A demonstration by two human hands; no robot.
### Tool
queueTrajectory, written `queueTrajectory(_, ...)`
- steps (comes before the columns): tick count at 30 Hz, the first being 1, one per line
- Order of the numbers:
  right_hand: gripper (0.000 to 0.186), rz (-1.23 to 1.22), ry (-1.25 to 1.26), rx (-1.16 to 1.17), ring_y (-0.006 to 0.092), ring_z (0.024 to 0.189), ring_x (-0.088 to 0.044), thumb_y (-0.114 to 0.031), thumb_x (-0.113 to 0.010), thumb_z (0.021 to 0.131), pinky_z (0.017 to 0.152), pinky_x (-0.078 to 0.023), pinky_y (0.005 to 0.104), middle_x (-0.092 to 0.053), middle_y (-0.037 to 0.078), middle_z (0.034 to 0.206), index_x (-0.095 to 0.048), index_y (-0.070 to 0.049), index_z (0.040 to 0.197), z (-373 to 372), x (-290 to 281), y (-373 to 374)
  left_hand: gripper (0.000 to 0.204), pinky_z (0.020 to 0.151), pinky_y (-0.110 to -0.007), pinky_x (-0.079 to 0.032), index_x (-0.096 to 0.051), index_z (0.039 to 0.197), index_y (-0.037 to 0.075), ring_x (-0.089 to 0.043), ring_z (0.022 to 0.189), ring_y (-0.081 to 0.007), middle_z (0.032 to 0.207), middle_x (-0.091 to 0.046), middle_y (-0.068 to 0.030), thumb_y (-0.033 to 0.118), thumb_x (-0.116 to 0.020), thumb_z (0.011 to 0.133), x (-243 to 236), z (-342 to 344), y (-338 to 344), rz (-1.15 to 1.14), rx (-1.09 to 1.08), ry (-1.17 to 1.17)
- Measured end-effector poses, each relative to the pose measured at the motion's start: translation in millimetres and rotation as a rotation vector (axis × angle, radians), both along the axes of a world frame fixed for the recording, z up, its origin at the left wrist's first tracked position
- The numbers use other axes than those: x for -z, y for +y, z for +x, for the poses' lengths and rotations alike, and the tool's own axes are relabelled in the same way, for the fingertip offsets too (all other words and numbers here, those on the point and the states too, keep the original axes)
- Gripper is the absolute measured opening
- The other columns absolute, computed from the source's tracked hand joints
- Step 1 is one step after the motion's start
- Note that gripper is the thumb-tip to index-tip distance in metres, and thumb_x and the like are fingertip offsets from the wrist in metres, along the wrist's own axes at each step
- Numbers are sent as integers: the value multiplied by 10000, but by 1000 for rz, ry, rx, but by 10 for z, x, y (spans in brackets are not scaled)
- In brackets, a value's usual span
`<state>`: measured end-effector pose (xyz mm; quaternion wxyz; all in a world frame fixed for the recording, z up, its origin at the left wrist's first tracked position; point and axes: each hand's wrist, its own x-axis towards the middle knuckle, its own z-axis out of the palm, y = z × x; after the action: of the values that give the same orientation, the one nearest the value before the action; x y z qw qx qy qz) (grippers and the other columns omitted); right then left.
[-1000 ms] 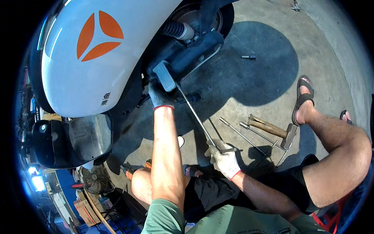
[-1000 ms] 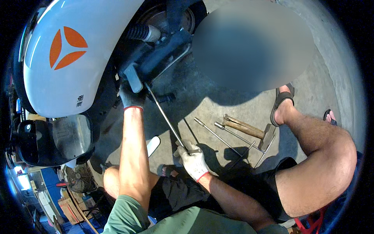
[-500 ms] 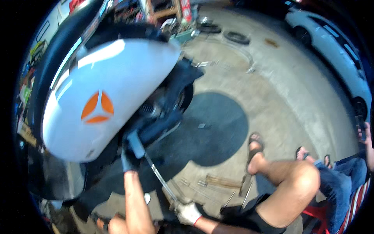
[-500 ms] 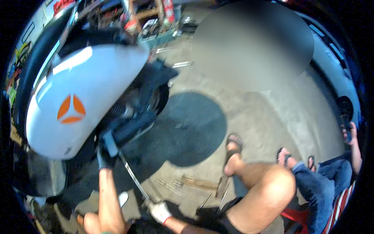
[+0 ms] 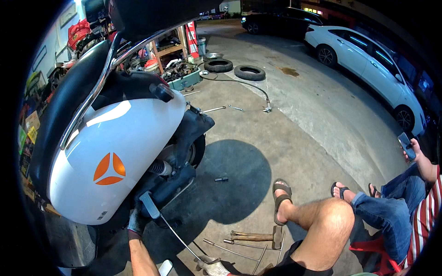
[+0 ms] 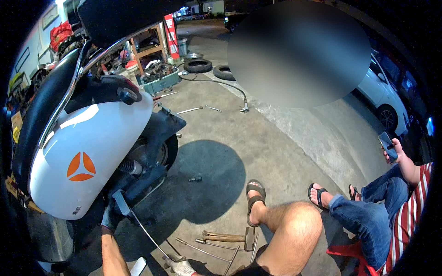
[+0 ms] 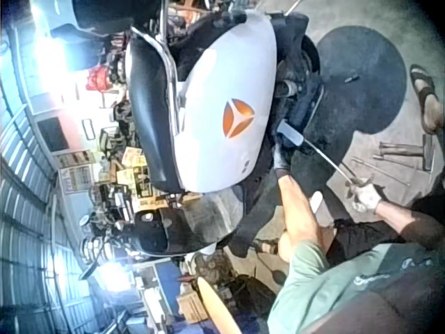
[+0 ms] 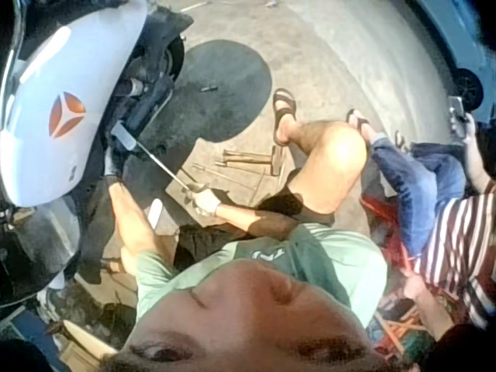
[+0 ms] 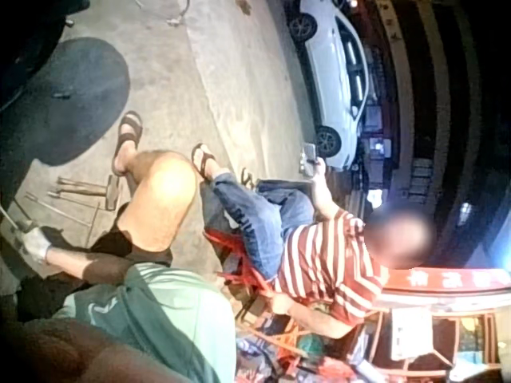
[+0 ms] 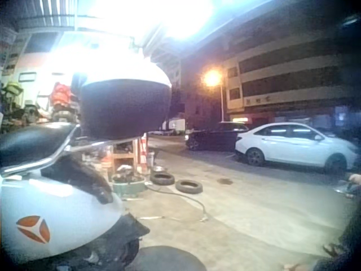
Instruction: The person removes and adjusts components on the side of a scooter using a T-handle wrench and a hammer while seated on the ground.
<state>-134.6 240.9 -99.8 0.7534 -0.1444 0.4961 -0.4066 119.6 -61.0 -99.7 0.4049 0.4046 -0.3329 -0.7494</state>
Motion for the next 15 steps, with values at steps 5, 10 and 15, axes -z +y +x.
queueTrajectory(5, 230, 2, 19, -21, 85, 367, -425, -243, -540, 958, 328, -333, 244, -626, 12, 710, -592, -116, 1143, 22, -8, 3, 587, 1102, -448, -321, -428, 1425, 119, -445, 1294, -250, 1422, -480, -63, 429, -560, 944, 121, 74, 10, -81, 19, -20)
queueTrajectory(10, 262, 81, -351, 90, 78, 387, -424, -293, -557, 965, 336, -336, 246, -619, 6, 722, -589, -110, 1150, 119, 459, 14, 590, 1115, -447, -299, -419, 1432, 118, -432, 1309, -241, 1438, -470, -61, 413, -568, 943, 300, 2, 29, -178, -53, 104)
queueTrajectory(15, 270, -41, -45, -102, 75, 580, -529, -195, -511, 993, 502, -434, 237, -617, 41, 781, -583, -4, 1170, 19, 219, -30, 443, 1069, -406, -373, -544, 1322, 108, -518, 1206, -221, 1298, -577, -50, 306, -611, 931, 306, -92, 126, -88, -251, 194)
